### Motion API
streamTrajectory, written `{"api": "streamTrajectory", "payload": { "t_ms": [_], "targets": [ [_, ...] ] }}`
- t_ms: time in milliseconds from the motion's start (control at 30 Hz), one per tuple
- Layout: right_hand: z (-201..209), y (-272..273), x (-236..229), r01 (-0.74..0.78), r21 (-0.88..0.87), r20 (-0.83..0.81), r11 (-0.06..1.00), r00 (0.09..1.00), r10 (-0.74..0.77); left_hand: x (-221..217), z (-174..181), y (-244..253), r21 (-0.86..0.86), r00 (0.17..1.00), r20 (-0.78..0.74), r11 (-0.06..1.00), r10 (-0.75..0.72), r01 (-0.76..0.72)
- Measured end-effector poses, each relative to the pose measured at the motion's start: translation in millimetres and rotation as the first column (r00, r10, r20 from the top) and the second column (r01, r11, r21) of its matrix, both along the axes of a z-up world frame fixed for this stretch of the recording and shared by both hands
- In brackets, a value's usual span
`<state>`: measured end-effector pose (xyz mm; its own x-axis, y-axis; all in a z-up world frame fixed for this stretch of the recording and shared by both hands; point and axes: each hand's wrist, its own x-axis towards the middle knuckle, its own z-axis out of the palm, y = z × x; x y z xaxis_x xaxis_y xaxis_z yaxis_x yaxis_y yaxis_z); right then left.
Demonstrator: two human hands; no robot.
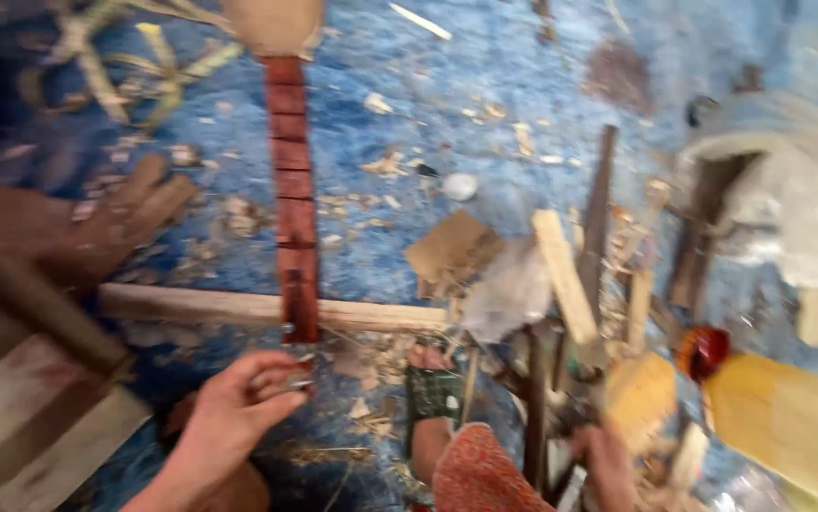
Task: Attaching small metal components to the neck of a wooden stringed instrument using a hammer and a curved blade tool.
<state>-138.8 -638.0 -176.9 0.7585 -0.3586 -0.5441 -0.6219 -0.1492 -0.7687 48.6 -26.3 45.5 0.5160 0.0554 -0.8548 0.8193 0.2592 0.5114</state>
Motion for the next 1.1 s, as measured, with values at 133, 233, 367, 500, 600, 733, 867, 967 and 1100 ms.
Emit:
{"api": "streamTrajectory", "payload": {
  "t_ms": [133, 233, 367, 500, 600, 733, 867, 967, 1100],
  "targets": [
    [188.2, 73.3, 123.0, -0.373, 0.476, 0.277, 0.796, 0.923, 0.267, 31.9, 56.1, -24.0, 0.187, 0.959, 0.136, 0.957, -0.248, 0.221],
    [241.1, 159.4, 187.9, -0.568, 0.693, 0.536, 0.444, 0.818, 0.21, 53.3, 89.3, -32.8, 0.301, 0.878, 0.05, 0.845, -0.476, 0.441],
    [261.3, 225.1, 251.8, -0.536, 0.723, 0.314, 0.436, 0.817, 0.484, 71.2, 101.0, -26.7, 0.419, 0.76, 0.014, 0.694, -0.649, 0.585],
    [221.7, 259.6, 276.8, -0.562, 0.824, 0.469, 0.069, 0.745, 0.473, 70.5, 67.1, -29.0, 0.435, 0.788, 0.104, 0.74, -0.607, 0.513],
    [193.3, 279.5, 269.7, -0.602, 0.797, 0.533, 0.043, 0.735, 0.418, 60.3, 41.2, -31.5, 0.383, 0.864, 0.182, 0.843, -0.469, 0.377],
    [177.4, 302.1, 267.6, -0.501, 0.839, 0.544, -0.214, 0.767, 0.341, 43.0, 5.3, -30.9, -0.074, 0.992, 0.123, 0.997, 0.04, -0.031],
    [190.2, 319.0, 259.5, -0.706, 0.61, 0.407, 0.36, 0.669, 0.622, 34.4, 11.3, -28.0, -0.194, 0.991, 0.076, 0.976, 0.113, -0.096],
    [182.2, 333.4, 254.6, -0.777, 0.562, 0.517, 0.283, 0.597, 0.613, 29.6, 19.2, -27.3, -0.042, 0.991, 0.109, 0.996, 0.078, -0.074],
    [188.0, 346.0, 250.6, -0.771, 0.614, 0.554, 0.171, 0.575, 0.602, 28.5, 16.3, -23.0, 0.157, 0.975, 0.191, 0.978, 0.109, -0.14]
  ]
}}
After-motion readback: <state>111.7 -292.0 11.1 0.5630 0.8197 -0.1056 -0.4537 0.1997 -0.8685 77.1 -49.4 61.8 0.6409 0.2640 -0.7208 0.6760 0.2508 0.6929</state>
